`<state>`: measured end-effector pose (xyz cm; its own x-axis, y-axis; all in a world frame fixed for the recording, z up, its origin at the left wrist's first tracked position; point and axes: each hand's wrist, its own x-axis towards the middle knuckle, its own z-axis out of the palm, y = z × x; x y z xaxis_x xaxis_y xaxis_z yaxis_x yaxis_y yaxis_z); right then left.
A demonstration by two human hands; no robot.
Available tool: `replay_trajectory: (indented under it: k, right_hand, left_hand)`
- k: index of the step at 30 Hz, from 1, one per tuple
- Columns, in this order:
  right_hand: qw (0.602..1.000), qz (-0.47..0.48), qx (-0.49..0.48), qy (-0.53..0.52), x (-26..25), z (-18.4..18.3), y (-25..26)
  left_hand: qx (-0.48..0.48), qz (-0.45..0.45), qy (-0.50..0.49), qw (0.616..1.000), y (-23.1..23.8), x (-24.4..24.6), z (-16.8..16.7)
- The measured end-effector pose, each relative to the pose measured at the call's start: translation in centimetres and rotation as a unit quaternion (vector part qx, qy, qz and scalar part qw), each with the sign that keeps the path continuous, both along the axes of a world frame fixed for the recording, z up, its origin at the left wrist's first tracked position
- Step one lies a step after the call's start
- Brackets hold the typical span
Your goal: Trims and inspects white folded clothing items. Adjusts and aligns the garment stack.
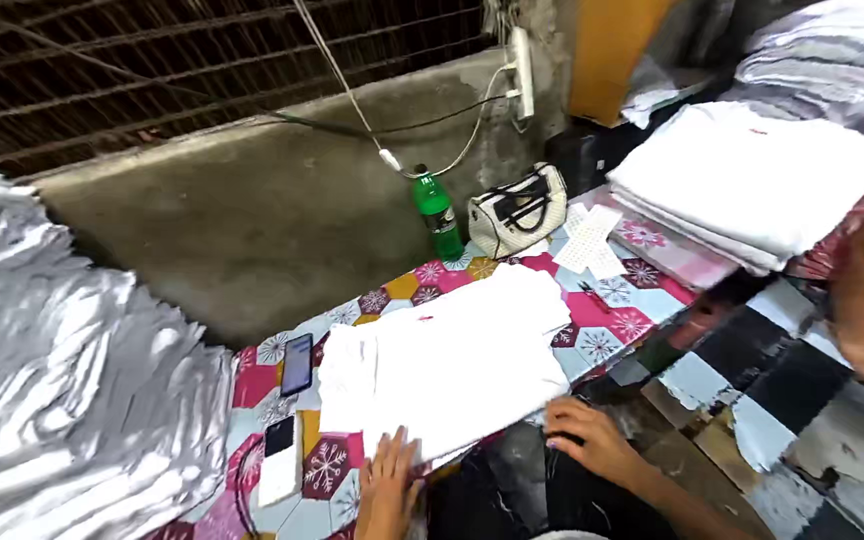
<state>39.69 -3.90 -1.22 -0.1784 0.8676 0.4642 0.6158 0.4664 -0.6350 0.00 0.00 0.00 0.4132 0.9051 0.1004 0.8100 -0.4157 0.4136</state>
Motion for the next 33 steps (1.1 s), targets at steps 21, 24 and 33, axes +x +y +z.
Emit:
replay_trajectory:
  k: [21, 24, 33]
  right_hand:
    - [0.973, -0.156, 0.122, 0.117, 2.1, 22.8, 12.2]
    - [0.977, -0.156, 0.06, 0.134, 2.3, 24.1, 15.1]
    - [0.968, -0.091, -0.186, -0.141, -2.6, 10.5, 23.1]
  left_hand:
    - [0.317, 0.096, -0.374, 0.866, 13.4, 0.6, 21.8]
    - [0.264, 0.075, -0.419, 0.865, 16.3, 0.7, 21.8]
    - [0.054, 0.172, -0.081, 0.98, 19.2, 5.4, 4.1]
